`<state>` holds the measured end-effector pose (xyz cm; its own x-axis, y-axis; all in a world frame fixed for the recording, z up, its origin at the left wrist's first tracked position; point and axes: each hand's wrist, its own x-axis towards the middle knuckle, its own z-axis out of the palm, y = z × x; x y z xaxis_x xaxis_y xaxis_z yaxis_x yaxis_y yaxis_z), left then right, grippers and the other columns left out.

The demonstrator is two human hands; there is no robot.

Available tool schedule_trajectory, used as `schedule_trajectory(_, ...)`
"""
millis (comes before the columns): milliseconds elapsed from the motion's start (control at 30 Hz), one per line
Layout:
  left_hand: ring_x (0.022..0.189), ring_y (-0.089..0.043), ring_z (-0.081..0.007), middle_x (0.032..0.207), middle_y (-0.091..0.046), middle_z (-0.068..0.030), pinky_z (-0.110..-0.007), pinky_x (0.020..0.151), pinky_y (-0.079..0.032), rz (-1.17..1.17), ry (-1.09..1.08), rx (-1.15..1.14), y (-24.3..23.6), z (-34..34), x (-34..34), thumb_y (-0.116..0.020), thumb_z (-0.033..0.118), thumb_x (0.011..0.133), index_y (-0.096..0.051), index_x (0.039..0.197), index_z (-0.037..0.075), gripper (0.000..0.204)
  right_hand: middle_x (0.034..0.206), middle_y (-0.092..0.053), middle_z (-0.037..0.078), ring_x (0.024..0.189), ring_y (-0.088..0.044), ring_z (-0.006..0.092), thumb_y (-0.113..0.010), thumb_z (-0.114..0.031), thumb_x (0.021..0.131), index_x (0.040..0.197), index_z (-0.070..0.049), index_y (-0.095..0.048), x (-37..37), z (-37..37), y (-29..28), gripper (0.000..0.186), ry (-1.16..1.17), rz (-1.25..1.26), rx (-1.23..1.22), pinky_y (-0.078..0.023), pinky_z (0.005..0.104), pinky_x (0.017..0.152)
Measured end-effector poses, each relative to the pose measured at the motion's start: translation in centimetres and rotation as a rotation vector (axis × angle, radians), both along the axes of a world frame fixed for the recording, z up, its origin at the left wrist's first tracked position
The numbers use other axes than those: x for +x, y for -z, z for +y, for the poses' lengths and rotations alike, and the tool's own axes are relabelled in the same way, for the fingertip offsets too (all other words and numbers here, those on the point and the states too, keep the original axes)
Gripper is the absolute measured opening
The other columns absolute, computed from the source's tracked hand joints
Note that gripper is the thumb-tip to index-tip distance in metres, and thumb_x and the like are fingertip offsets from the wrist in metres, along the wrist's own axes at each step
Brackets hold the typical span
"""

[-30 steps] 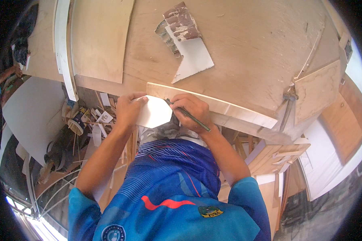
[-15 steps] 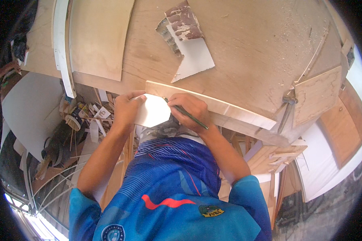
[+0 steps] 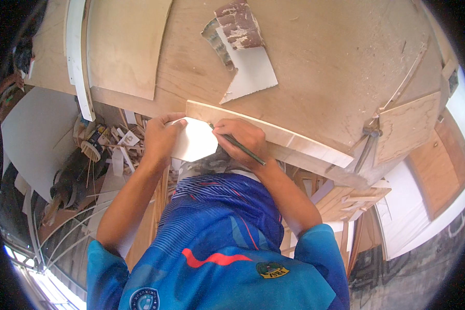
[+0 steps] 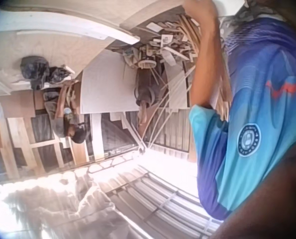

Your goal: The person marks a line on a piece of wood using a pencil and a template, then cuts the wood along the line with a hand saw.

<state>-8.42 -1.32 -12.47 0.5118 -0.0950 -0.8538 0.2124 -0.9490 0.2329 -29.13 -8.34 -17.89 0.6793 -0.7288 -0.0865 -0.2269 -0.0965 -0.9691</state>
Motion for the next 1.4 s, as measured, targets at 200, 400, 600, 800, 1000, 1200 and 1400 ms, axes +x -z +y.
schedule_trajectory(200,0.079,-0.074,-0.0211,0.1,-0.076,-0.0209,-0.031,0.069,-0.059,0.023,0.048,0.004,0.1,0.1,0.1,-0.071,0.006,0.094,-0.07,0.122,-0.013,0.034,0.095,-0.078,0.011,0.085,-0.077,0.0268,-0.082,-0.007,0.086,0.095,-0.006,-0.072,0.2,-0.3,-0.5,0.014,0.002,0.05,0.022,-0.061,0.0357,0.076)
schedule_trajectory(400,0.081,-0.074,-0.0212,0.101,-0.076,-0.0211,-0.031,0.07,-0.059,0.041,0.032,0.012,-0.4,-0.5,0.1,-0.071,0.007,0.094,-0.071,0.121,-0.014,0.034,0.092,-0.079,0.01,0.081,-0.078,0.0247,-0.086,-0.008,0.084,0.095,-0.005,-0.075,0.4,-0.3,-0.2,0.016,0.011,0.084,0.024,-0.061,0.0342,0.071)
schedule_trajectory(600,0.078,-0.074,-0.0223,0.094,-0.078,-0.0215,-0.036,0.07,-0.059,0.017,-0.046,-0.027,0.3,0.3,0.0,-0.076,0.009,0.09,-0.078,0.113,-0.008,0.028,0.093,-0.08,0.011,0.084,-0.079,0.024,-0.087,-0.008,0.083,0.094,-0.005,-0.076,0.4,-0.2,-0.1,0.016,0.034,0.087,0.063,-0.062,0.034,0.073)
schedule_trajectory(800,0.076,-0.074,-0.0214,0.099,-0.076,-0.0206,-0.032,0.067,-0.059,0.03,0.023,0.005,0.0,0.0,0.1,-0.072,0.006,0.093,-0.072,0.119,-0.012,0.032,0.093,-0.08,0.012,0.082,-0.078,0.0236,-0.087,-0.008,0.084,0.094,-0.004,-0.076,0.7,-0.3,-0.5,0.016,0.057,0.108,0.093,-0.061,0.0334,0.072)
schedule_trajectory(1000,0.076,-0.074,-0.0213,0.098,-0.076,-0.0203,-0.032,0.066,-0.058,0.021,0.03,-0.006,0.1,-0.1,0.1,-0.073,0.006,0.093,-0.072,0.119,-0.012,0.032,0.091,-0.079,0.012,0.08,-0.078,0.0258,-0.086,-0.011,0.085,0.092,-0.004,-0.074,0.8,-0.3,-0.6,0.016,0.062,0.1,0.086,-0.061,0.0351,0.07)
schedule_trajectory(1200,0.077,-0.074,-0.022,0.099,-0.076,-0.0221,-0.032,0.066,-0.059,0.042,0.005,-0.025,0.3,0.3,0.1,-0.072,0.007,0.093,-0.07,0.12,-0.014,0.034,0.089,-0.079,0.012,0.079,-0.077,0.0261,-0.087,-0.012,0.084,0.09,-0.005,-0.074,1.0,-0.4,-0.5,0.015,0.061,0.104,0.075,-0.06,0.0354,0.069)
schedule_trajectory(1400,0.078,-0.075,-0.0222,0.099,-0.076,-0.0223,-0.032,0.066,-0.059,0.034,0.018,-0.004,-0.1,-0.2,0.1,-0.071,0.007,0.093,-0.07,0.12,-0.014,0.034,0.088,-0.078,0.012,0.077,-0.077,0.0252,-0.087,-0.012,0.085,0.09,-0.005,-0.074,1.1,-0.5,-0.8,0.015,0.056,0.135,0.091,-0.059,0.0351,0.067)
